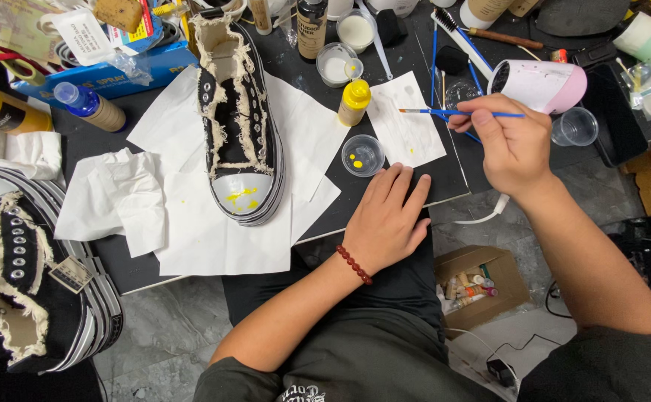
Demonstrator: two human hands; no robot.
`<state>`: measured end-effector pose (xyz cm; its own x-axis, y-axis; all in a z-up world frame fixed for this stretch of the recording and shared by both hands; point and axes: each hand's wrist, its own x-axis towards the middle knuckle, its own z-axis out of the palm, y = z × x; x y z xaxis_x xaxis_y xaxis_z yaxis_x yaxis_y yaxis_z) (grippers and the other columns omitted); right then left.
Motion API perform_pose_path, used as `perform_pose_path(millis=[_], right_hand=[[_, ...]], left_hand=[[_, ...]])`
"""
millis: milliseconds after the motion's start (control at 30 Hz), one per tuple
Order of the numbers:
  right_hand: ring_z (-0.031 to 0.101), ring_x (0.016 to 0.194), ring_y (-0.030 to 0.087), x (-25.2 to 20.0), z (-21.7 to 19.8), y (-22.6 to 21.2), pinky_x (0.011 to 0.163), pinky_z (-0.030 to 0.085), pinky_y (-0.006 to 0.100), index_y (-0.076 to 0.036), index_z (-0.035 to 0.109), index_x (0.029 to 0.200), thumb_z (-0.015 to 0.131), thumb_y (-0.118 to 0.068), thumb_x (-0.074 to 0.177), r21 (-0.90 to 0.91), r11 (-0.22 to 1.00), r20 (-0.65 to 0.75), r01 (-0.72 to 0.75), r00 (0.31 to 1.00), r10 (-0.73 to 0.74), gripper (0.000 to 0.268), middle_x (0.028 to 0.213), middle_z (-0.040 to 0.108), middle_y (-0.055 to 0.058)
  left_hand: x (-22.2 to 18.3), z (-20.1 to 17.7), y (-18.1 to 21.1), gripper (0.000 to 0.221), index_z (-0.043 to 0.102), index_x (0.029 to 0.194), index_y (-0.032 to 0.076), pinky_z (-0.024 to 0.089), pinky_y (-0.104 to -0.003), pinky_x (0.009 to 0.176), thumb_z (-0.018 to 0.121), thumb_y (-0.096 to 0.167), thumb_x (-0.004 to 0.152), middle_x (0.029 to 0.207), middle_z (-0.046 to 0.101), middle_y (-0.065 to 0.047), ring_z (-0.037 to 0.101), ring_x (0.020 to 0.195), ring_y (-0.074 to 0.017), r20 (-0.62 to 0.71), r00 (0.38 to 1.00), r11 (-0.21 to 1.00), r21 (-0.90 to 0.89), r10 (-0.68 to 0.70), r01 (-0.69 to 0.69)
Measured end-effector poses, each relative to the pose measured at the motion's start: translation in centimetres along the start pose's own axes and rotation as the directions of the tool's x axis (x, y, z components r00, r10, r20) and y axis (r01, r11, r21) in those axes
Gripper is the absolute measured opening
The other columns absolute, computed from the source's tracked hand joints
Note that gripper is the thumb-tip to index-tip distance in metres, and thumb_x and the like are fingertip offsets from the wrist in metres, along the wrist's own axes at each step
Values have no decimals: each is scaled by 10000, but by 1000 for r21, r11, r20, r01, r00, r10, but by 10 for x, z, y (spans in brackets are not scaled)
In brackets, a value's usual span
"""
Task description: The person paints a smiley face on the toe of a black high-top sneaker. They mix yellow paint in a small cup, apply it with a brush to the rubber toe cap, add dots of other colors, and wipe the brush and surfaces with a tissue.
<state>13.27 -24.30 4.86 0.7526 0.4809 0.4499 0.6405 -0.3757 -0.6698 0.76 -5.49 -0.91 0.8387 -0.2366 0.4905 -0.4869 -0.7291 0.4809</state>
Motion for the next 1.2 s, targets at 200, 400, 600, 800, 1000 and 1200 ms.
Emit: perform_pose_path(millis=[200, 400, 600, 800, 1000, 1200], right_hand=[[715, 989, 271, -14, 8, -10, 870, 565, 340, 43, 671, 1124, 586, -15, 1040, -107, 991, 214, 83, 975, -59, 133, 1093, 705, 171], [695, 976, 282, -19, -5, -19, 851, 558, 347, 36, 664, 1101, 604, 11, 998, -88, 992, 325, 89, 944, -56, 122, 1074, 690, 156], [679, 984, 308, -17, -13, -27, 868, 554, 370, 49, 659, 1054, 616, 1, 969, -76, 987, 398, 141, 912, -99, 107, 1038, 683, 153], [724, 907, 269, -17, -21, -29, 805, 579, 320, 72, 685, 1052, 602, 22, 1028, -123, 984, 252, 127, 963, -92, 100, 1029, 718, 180], [770, 925, 226, -20, 18, -9, 840, 614, 289, 101, 697, 1099, 607, 34, 1117, -54, 998, 27, 21, 999, -20, 114, 1007, 754, 171], [770, 912, 218, -41, 16, -12, 822, 615, 289, 94, 699, 1062, 618, 34, 1081, -131, 991, 45, 5, 999, 1, 103, 993, 757, 170]], left_hand=[[-1, 3, -4, 678, 549, 1383, -14, 403, -521, 1167, 781, 263, 810, 1367, 547, -239, 503, 1338, -396, 26, 1000, 999, -38, -7, 8], [0, 4, -5, 672, 544, 1390, -17, 407, -522, 1163, 774, 259, 822, 1376, 546, -247, 507, 1342, -403, 31, 999, 999, -39, -8, 9], [0, 7, -7, 644, 543, 1394, -27, 411, -517, 1168, 760, 236, 848, 1380, 551, -245, 503, 1356, -398, 26, 1000, 999, -33, -10, 11], [-2, 8, -6, 550, 582, 1321, -38, 415, -507, 1171, 758, 203, 859, 1342, 568, -229, 522, 1320, -371, -19, 1000, 1000, -5, 11, -11], [-3, 8, -6, 536, 590, 1301, -50, 418, -483, 1165, 756, 193, 853, 1328, 577, -226, 528, 1306, -366, -34, 999, 1000, -3, 18, -18], [-4, 9, -6, 526, 599, 1291, -47, 419, -481, 1160, 756, 190, 848, 1338, 579, -226, 528, 1311, -364, -36, 999, 1000, -12, 2, -2]])
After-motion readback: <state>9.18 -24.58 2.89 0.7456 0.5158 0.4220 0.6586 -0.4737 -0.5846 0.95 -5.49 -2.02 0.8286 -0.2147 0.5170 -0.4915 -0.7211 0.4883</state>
